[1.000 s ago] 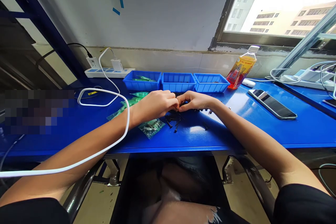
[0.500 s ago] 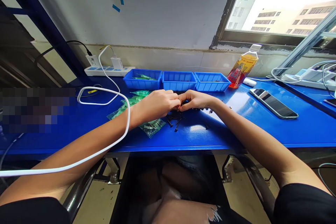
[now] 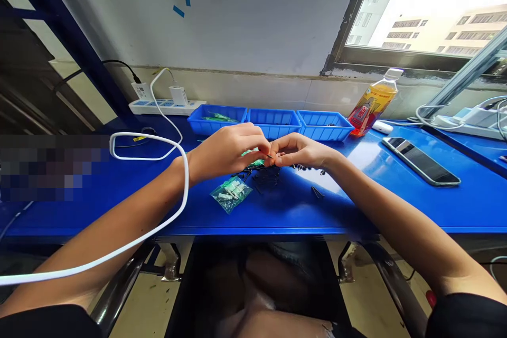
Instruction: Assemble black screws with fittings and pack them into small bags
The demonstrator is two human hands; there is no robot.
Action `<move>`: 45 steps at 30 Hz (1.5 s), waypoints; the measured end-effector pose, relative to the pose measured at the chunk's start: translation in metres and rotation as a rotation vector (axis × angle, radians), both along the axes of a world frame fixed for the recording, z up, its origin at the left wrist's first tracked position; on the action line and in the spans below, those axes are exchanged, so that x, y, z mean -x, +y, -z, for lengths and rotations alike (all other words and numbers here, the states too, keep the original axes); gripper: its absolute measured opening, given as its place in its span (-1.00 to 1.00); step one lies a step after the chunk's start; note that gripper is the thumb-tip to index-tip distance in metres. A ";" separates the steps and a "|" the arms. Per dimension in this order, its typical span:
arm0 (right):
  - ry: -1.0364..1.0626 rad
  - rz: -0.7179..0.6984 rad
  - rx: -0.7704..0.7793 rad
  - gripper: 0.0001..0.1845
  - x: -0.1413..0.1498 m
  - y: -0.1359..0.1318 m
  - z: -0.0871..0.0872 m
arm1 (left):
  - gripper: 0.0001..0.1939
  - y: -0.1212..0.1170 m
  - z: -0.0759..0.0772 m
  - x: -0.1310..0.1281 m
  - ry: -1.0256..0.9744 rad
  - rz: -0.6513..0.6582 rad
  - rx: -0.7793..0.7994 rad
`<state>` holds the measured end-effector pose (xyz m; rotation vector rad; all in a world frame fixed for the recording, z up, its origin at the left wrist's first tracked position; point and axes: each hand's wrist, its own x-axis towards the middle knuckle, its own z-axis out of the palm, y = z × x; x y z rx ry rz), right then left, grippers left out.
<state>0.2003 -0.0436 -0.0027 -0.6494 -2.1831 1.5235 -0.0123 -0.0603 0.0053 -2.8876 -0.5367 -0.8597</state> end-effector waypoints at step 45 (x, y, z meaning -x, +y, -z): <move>0.045 -0.069 0.107 -0.93 0.004 -0.001 0.008 | -0.72 -0.014 -0.008 -0.007 0.227 -0.004 -0.123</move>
